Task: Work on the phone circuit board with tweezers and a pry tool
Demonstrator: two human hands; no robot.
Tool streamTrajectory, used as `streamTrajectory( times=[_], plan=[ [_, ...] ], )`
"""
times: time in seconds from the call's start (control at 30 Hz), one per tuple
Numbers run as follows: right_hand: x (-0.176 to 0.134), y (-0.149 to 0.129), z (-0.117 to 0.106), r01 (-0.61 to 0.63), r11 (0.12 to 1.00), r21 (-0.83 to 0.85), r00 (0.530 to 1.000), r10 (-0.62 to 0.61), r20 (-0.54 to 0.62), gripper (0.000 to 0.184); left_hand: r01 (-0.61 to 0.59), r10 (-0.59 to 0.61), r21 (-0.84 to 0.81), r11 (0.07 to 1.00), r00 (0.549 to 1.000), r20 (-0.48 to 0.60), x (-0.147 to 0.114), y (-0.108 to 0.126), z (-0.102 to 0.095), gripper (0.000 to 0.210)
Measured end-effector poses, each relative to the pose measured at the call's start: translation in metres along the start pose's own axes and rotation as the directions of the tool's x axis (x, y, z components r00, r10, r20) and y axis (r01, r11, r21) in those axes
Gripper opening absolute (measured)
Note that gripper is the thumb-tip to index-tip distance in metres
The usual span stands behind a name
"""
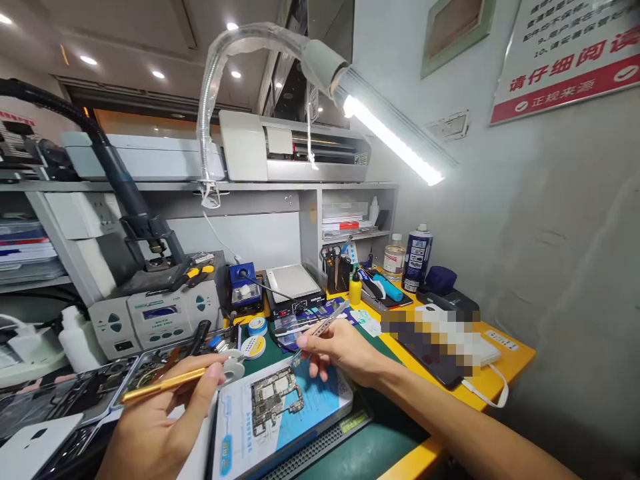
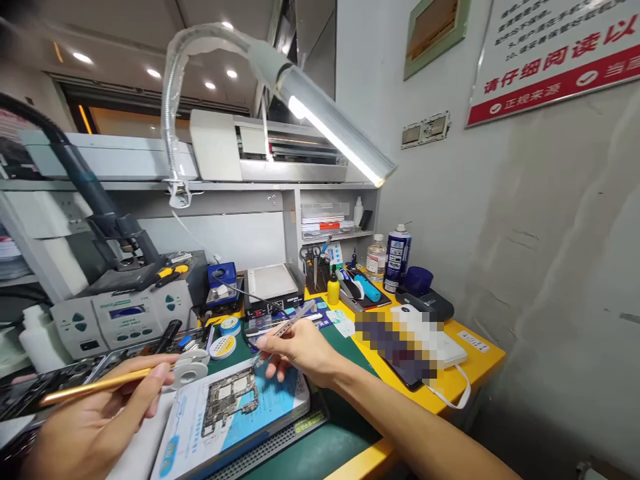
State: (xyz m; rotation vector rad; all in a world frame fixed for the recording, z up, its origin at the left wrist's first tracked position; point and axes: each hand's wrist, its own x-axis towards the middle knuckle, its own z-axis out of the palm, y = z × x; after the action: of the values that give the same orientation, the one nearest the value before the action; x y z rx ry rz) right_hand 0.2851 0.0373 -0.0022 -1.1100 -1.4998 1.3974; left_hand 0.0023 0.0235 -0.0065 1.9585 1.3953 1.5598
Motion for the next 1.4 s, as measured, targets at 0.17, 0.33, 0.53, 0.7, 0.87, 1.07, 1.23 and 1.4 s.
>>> streamTrajectory(
  times=[0.17, 0.33, 0.53, 0.7, 0.87, 1.07, 1.23, 1.4],
  plan=[
    [-0.004, -0.003, 0.002, 0.018, 1.0, -0.008, 0.999, -0.019, -0.035, 0.023, 0.057, -0.049, -0.075, 0.996, 0.994, 0.102, -0.002, 0.013, 0.003, 0.043],
    [-0.008, -0.009, 0.006, 0.025, 1.0, -0.011, 0.998, -0.026, -0.054, 0.029, 0.094, -0.08, -0.129, 0.987, 0.991, 0.111, -0.006, 0.014, 0.002, 0.046],
    [-0.01, -0.013, 0.01, 0.02, 1.0, 0.001, 0.995, -0.02, -0.097, 0.041, 0.067, -0.053, -0.137, 0.988, 0.993, 0.103, -0.005, 0.011, 0.003, 0.04],
    [-0.012, -0.013, 0.012, 0.005, 1.0, -0.008, 0.991, -0.006, -0.131, 0.038, 0.037, -0.017, -0.122, 0.992, 0.986, 0.165, -0.006, 0.006, 0.005, 0.036],
    [-0.012, -0.015, 0.015, -0.007, 1.0, 0.0, 0.991, 0.007, -0.136, 0.031, 0.075, -0.058, -0.068, 0.995, 0.974, 0.217, -0.009, 0.0, 0.003, 0.035],
    [-0.009, -0.01, 0.014, -0.006, 1.0, -0.016, 0.993, 0.004, -0.119, 0.029, 0.17, -0.141, -0.091, 0.981, 0.956, 0.257, -0.011, 0.005, 0.006, 0.042],
    [-0.009, -0.011, 0.014, -0.003, 1.0, -0.03, 0.993, -0.001, -0.118, 0.031, 0.218, -0.163, -0.146, 0.965, 0.934, 0.319, 0.002, 0.029, 0.017, 0.047],
    [-0.011, -0.014, 0.015, -0.011, 0.999, -0.03, 0.991, 0.007, -0.131, 0.033, 0.178, -0.126, -0.128, 0.976, 0.932, 0.341, 0.019, 0.047, 0.024, 0.05]
  ],
)
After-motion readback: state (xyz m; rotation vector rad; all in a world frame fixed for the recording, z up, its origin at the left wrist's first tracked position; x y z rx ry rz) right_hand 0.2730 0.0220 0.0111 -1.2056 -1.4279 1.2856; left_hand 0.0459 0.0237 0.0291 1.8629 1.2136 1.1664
